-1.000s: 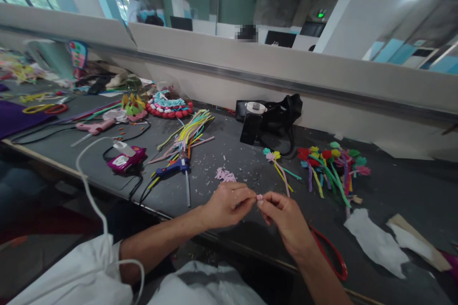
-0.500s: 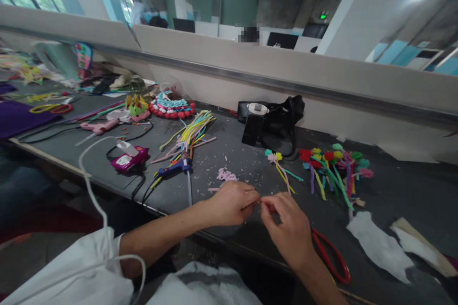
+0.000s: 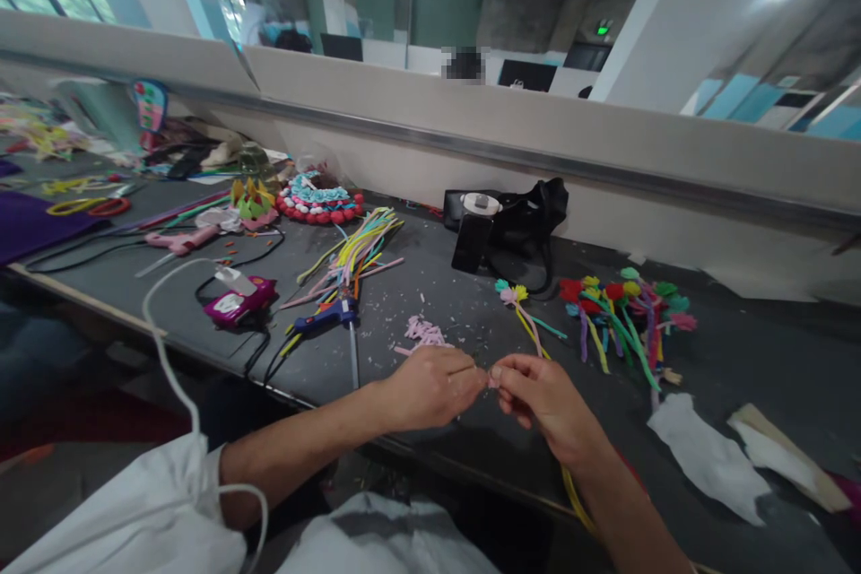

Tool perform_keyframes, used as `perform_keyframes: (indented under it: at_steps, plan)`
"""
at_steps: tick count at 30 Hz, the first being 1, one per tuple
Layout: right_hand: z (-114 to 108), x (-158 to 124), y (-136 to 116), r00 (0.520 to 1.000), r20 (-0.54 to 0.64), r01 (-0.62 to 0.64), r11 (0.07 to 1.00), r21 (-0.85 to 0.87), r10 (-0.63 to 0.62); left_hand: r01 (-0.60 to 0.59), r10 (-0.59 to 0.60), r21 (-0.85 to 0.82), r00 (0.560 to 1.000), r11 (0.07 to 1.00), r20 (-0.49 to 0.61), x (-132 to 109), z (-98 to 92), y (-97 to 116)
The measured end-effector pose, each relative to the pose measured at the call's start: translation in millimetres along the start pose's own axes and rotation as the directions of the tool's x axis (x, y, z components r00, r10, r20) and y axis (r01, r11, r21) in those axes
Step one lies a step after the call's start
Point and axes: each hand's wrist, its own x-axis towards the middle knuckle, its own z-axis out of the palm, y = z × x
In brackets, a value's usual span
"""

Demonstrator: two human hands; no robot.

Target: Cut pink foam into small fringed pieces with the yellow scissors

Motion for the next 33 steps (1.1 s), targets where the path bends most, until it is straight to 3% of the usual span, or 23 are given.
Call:
perform_keyframes:
  at_steps: [11, 20, 26, 30, 33]
  plan:
    - [5, -6, -2, 0.991, 0.107, -0.098, 0.973, 0.211, 0.077, -0.11, 0.12, 0.072, 0.983, 0.991, -0.14, 4, -8.7, 1]
    - [-2, -10, 4, 0.985, 0.162, 0.053, 0.996, 0.071, -0.064, -0.144, 0.156, 0.124, 0.984, 0.982, -0.089, 3, -15.7, -4]
    - [2, -9, 8, 0.973, 0.22, 0.033, 0.986, 0.166, -0.07, -0.224, 0.229, 0.12, 0.973, 0.967, -0.029, 6, -25.3, -7]
    - [5, -12, 8, 0.975, 0.127, 0.168, 0.98, 0.108, -0.181, -0.194, 0.198, 0.081, 0.979, 0.978, -0.048, 7, -24.5, -6]
    - [7, -16, 5, 0.96, 0.04, 0.279, 0.955, -0.099, -0.276, -0.09, 0.092, 0.028, 0.994, 0.996, -0.054, 7, -20.1, -2]
